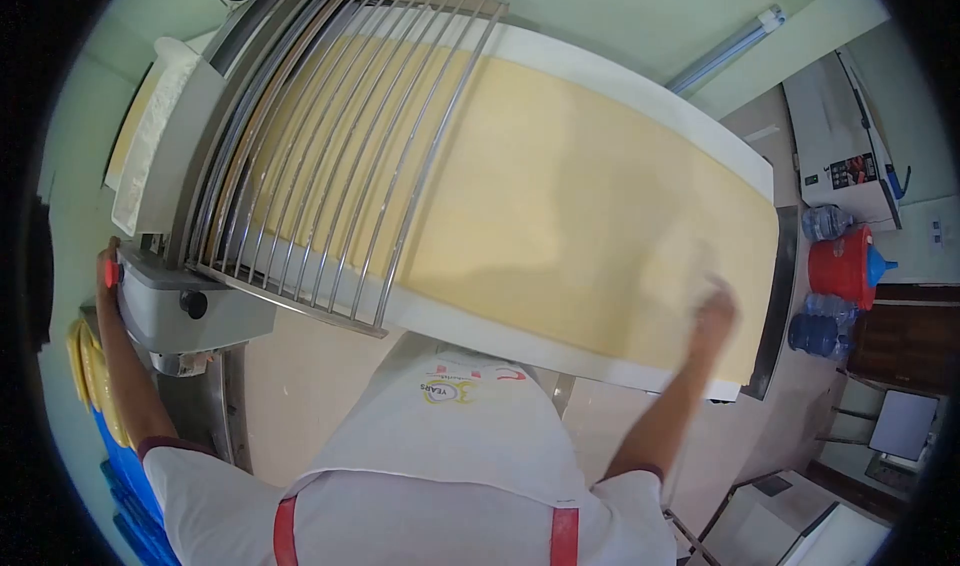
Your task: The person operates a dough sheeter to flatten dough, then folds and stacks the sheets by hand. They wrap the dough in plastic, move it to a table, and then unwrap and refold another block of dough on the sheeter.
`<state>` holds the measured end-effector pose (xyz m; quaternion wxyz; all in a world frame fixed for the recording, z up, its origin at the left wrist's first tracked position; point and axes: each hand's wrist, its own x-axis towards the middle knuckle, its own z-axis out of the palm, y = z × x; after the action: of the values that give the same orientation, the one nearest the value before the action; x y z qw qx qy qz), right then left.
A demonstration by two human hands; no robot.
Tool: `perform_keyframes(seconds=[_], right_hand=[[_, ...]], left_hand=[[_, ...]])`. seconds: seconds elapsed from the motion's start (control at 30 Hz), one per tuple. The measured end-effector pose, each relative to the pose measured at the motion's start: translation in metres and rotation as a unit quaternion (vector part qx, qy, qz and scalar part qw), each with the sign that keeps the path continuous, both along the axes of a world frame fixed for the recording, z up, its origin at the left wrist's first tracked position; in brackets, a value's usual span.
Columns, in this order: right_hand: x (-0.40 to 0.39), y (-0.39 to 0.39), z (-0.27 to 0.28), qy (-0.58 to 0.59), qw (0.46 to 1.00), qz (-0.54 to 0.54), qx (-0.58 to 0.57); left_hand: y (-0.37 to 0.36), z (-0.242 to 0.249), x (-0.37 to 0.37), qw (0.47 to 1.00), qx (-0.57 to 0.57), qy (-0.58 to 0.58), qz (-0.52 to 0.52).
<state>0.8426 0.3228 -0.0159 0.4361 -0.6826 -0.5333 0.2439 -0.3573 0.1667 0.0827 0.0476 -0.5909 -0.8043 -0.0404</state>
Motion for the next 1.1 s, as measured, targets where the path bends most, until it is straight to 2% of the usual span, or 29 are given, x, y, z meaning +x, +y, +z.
perform_keyframes(seconds=[0.03,0.07,0.13,0.17,0.2,0.23,0.27,0.3,0.37,0.4,0.43,0.5,0.6,0.63,0.67,0.7,0.73,0.77,0.8,0.87,0.9,0.97,1.0,1.03,1.07,1.1], right_hand=[[0.057,-0.009,0.007,0.159,0.975,-0.147,0.053],[0.067,-0.006,0.048,0.202,0.941,-0.265,0.055],[0.093,-0.015,0.048,0.169,0.818,-0.489,0.251],[0.085,-0.012,-0.006,0.055,0.89,-0.408,0.196],[0.078,-0.009,-0.06,-0.076,0.934,-0.312,0.159],[0.068,-0.006,-0.111,-0.185,0.947,-0.214,0.152],[-0.014,-0.016,-0.096,-0.302,0.929,-0.121,-0.177],[-0.042,-0.01,-0.089,-0.12,0.984,-0.033,-0.131],[-0.058,0.014,-0.063,0.062,0.997,-0.036,-0.016],[-0.052,0.029,-0.044,0.053,0.989,-0.125,0.051],[-0.023,0.054,-0.065,-0.247,0.952,-0.181,-0.006],[-0.039,0.109,-0.082,-0.427,0.865,-0.195,-0.179],[-0.135,0.168,-0.068,-0.412,0.88,-0.111,-0.208],[-0.177,0.173,-0.091,-0.392,0.914,-0.053,-0.088],[-0.234,0.16,-0.094,-0.56,0.826,0.034,-0.064],[-0.288,0.136,-0.097,-0.588,0.804,0.086,-0.008],[-0.333,0.089,-0.065,-0.454,0.871,0.186,-0.029],[-0.344,0.048,-0.044,-0.42,0.88,0.215,-0.05],[-0.348,0.017,-0.033,-0.386,0.886,0.247,-0.066],[-0.292,-0.016,-0.044,-0.395,0.894,0.18,-0.11],[-0.263,-0.027,-0.039,-0.373,0.909,0.124,-0.136],[-0.176,-0.035,-0.076,-0.404,0.911,0.028,-0.081],[-0.157,-0.035,-0.065,-0.393,0.908,-0.02,-0.141],[-0.13,-0.037,-0.091,-0.463,0.878,-0.063,-0.108],[-0.103,-0.03,-0.111,-0.523,0.84,-0.055,-0.135],[-0.085,-0.021,-0.129,-0.549,0.823,-0.046,-0.138]], left_hand=[[0.001,0.003,0.005,1.0,-0.013,0.021,-0.001],[0.0,0.006,0.012,0.999,-0.024,0.041,-0.002],[0.001,0.014,0.031,0.997,-0.047,0.062,-0.005],[0.005,0.02,0.042,0.996,-0.055,0.063,-0.008],[0.002,0.019,0.049,0.996,-0.06,0.064,-0.007],[-0.001,0.016,0.039,0.998,-0.052,0.021,0.021],[-0.004,0.007,0.014,0.998,-0.04,-0.023,0.048],[-0.005,0.003,0.004,0.996,-0.043,-0.041,0.061],[-0.006,-0.003,-0.013,0.994,-0.058,-0.053,0.074],[-0.006,-0.007,-0.016,0.994,-0.067,-0.047,0.074],[-0.005,-0.009,-0.013,0.995,-0.066,-0.041,0.064],[0.001,-0.005,-0.004,0.997,-0.067,-0.026,0.038],[0.008,-0.002,-0.028,0.96,-0.003,-0.268,0.084],[0.011,-0.004,-0.037,0.932,0.014,-0.348,0.098],[0.017,-0.011,-0.045,0.898,0.031,-0.426,0.11],[0.017,-0.013,-0.051,0.896,0.034,-0.429,0.11],[0.025,-0.018,-0.05,0.913,0.024,-0.394,0.101],[0.029,-0.021,-0.049,0.932,0.012,-0.349,0.094],[0.029,-0.025,-0.05,0.948,0.004,-0.306,0.087],[0.032,-0.022,-0.042,0.972,-0.015,-0.222,0.072],[0.035,-0.02,-0.033,0.98,-0.026,-0.186,0.064],[0.04,-0.016,-0.004,0.99,-0.047,-0.119,0.051],[0.043,-0.01,0.017,0.993,-0.06,-0.087,0.046],[0.046,-0.002,0.046,0.995,-0.071,-0.056,0.044],[0.05,0.006,0.081,0.996,-0.07,-0.036,0.042],[0.046,0.019,0.123,0.996,-0.045,-0.038,0.061]])
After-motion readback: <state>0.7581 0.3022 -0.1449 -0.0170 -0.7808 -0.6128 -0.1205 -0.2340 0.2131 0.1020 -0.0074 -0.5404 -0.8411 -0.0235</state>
